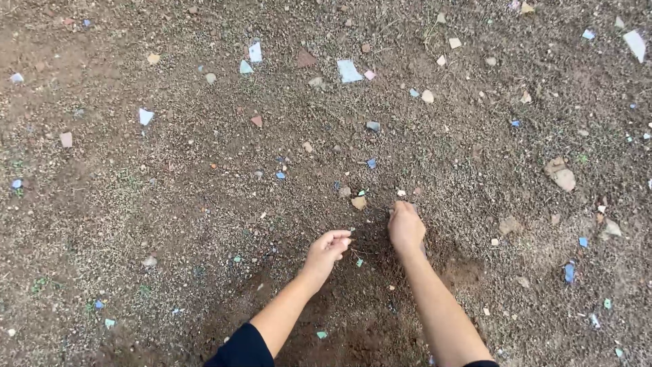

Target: Digging and clearing a patch of soil using a machete.

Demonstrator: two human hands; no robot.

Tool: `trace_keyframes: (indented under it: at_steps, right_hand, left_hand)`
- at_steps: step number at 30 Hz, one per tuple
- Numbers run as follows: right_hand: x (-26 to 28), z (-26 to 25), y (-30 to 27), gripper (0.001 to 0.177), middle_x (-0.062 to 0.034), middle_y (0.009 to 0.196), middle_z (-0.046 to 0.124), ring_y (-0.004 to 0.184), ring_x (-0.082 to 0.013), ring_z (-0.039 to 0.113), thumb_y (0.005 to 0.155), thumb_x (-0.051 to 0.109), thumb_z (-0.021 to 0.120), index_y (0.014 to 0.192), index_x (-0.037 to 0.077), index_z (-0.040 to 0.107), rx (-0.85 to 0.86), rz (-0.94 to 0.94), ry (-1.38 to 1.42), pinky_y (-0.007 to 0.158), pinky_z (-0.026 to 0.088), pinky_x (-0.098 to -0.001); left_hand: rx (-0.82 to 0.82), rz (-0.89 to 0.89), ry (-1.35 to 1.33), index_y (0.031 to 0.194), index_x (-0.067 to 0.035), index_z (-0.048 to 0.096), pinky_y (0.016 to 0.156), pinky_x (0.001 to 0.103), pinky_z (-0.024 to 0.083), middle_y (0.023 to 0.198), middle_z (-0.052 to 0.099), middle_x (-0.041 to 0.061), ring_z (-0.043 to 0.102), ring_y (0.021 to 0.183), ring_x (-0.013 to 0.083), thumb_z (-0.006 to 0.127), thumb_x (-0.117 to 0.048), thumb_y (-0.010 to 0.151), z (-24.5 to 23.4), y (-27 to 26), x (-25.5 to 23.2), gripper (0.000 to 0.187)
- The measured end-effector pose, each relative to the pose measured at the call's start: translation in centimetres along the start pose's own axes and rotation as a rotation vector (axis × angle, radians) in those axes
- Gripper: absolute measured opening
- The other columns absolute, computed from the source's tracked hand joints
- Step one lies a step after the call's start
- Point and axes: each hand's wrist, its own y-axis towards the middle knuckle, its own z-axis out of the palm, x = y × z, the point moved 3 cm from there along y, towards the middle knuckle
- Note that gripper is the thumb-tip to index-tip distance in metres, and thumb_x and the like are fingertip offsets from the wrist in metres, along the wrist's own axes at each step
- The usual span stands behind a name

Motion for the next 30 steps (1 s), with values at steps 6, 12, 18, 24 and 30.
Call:
trace_keyframes:
  at_steps: [6,12,18,24,30]
  right_hand:
    - [-1.2,0.0,-1.1,0.022,-0.0103,0.113,0.070,0.094,-0.0262,0.071,0.101,0.024,0.051,0.105,0.021,0.072,-0.175,-0.043,0.029,0.074,0.060,-0.0401]
    - [0.0,-2.0,-2.6,0.028,-0.0109,0.115,0.067,0.096,-0.0292,0.071,0.094,0.021,0.059,0.119,0.026,0.071,-0.268,-0.084,0.095,0.076,0.058,-0.0424]
    - [1.2,-0.8,-1.8,0.014,-0.0072,0.101,0.070,0.096,-0.0285,0.071,0.097,0.019,0.058,0.105,0.016,0.069,-0.277,-0.163,-0.099,0.079,0.057,-0.0433]
    - [1.5,-0.7,-0.7,0.012,-0.0094,0.103,0.070,0.093,-0.0291,0.072,0.093,0.011,0.056,0.101,0.011,0.065,-0.201,-0.171,-0.185,0.076,0.058,-0.0436]
    - [1.3,-0.9,0.5,0.017,-0.0121,0.108,0.073,0.090,-0.0277,0.075,0.096,0.006,0.055,0.106,0.013,0.067,0.128,-0.017,0.006,0.076,0.060,-0.0427]
  left_hand:
    - [0.002,-0.012,-0.106,0.127,-0.014,0.068,0.089,0.028,0.051,0.112,0.071,-0.001,0.063,0.102,0.0104,0.058,-0.029,0.098,-0.7,0.8,1.9,0.034]
    - [0.013,-0.008,-0.186,0.128,-0.013,0.067,0.088,0.028,0.051,0.115,0.071,0.001,0.063,0.103,0.0107,0.057,-0.027,0.099,-0.2,0.7,1.2,0.034]
    - [0.012,-0.024,-0.221,0.126,-0.012,0.068,0.087,0.028,0.051,0.114,0.071,0.001,0.064,0.102,0.0104,0.057,-0.026,0.099,-0.7,0.7,3.6,0.032]
    - [-0.003,-0.031,-0.212,0.125,-0.013,0.069,0.087,0.028,0.051,0.113,0.070,0.000,0.063,0.101,0.0094,0.056,-0.028,0.101,-1.2,0.8,3.7,0.031]
    - [-0.018,-0.051,-0.193,0.127,-0.012,0.068,0.090,0.030,0.052,0.116,0.070,0.002,0.063,0.104,0.0116,0.054,-0.027,0.101,-0.9,-0.3,1.0,0.033]
